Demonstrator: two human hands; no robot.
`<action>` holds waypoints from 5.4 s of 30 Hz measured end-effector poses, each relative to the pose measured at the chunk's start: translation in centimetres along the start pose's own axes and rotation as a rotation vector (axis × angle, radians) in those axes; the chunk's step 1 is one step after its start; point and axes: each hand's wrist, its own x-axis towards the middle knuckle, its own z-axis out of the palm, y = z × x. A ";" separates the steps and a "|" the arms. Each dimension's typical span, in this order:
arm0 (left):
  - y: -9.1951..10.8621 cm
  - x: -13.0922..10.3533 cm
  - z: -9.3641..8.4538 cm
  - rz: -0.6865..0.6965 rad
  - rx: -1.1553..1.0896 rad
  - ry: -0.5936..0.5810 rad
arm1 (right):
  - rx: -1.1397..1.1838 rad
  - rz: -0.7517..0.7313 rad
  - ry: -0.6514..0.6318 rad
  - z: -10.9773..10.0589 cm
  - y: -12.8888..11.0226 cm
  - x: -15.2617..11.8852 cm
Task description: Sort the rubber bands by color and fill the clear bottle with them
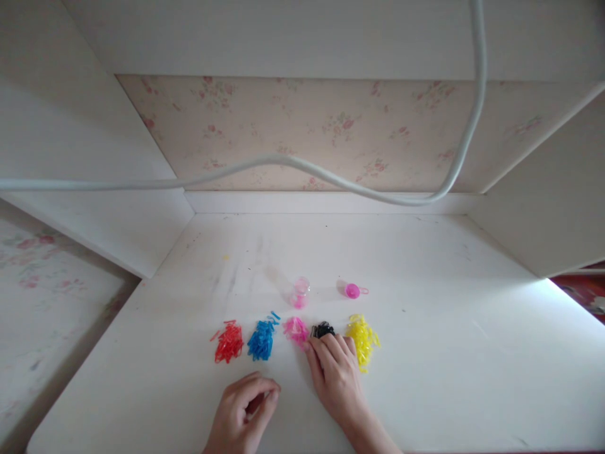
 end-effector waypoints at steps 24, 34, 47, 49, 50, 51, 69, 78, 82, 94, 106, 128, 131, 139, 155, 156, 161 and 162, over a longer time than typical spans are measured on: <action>-1.4 -0.2 -0.2 0.122 0.033 -0.111 | -0.062 -0.031 0.007 0.6 0.0 -0.2; -1.8 -0.1 -0.6 0.141 -0.024 -0.217 | -0.099 -0.053 0.126 0.9 -0.4 -0.3; 2.6 4.6 -4.3 0.476 0.402 -0.152 | 0.369 0.245 0.307 -0.3 -2.5 1.8; 2.6 5.9 -4.1 0.482 0.497 -0.127 | 0.419 0.311 0.347 -1.0 -2.4 2.9; 2.4 6.4 -3.9 0.477 0.533 -0.113 | 0.444 0.328 0.359 -1.4 -2.4 3.5; 2.2 6.7 -3.6 0.470 0.564 -0.101 | 0.467 0.336 0.366 -1.8 -2.3 4.1; -0.6 6.3 -1.6 0.520 0.821 -0.145 | 0.473 0.264 0.319 -1.7 -2.2 9.3; -0.8 6.4 -1.2 0.518 0.856 -0.154 | 0.421 0.248 0.281 -1.8 -2.2 9.0; -0.8 6.5 -1.1 0.514 0.847 -0.169 | 0.344 0.226 0.321 -2.4 -2.2 7.2; -0.4 6.6 -2.2 0.474 0.764 -0.160 | 0.002 0.075 0.107 0.3 -1.5 -2.7; 1.1 7.0 -1.4 0.495 0.741 -0.196 | -0.086 0.090 0.032 0.1 -1.1 -2.8; 1.8 7.6 -1.7 0.466 0.751 -0.201 | -0.069 0.087 0.032 0.1 -1.1 -2.9; 2.4 7.7 -2.4 0.470 0.744 -0.162 | -0.089 0.053 0.025 -0.1 -1.4 -3.0; 7.0 8.7 -4.7 0.563 0.699 0.075 | -0.126 -0.111 -0.122 -0.5 -2.2 -3.1; 7.8 12.5 -4.0 0.536 0.869 0.095 | -0.135 -0.138 -0.114 -0.1 -2.0 -3.3; 7.6 12.7 -4.0 0.544 0.855 0.091 | -0.135 -0.143 -0.110 0.0 -1.9 -3.3; 6.8 12.8 -4.2 0.596 0.712 0.126 | -0.160 -0.171 -0.109 0.2 -1.7 -3.3; 6.6 12.6 -4.2 0.604 0.671 0.156 | -0.163 -0.173 -0.110 0.2 -1.8 -3.3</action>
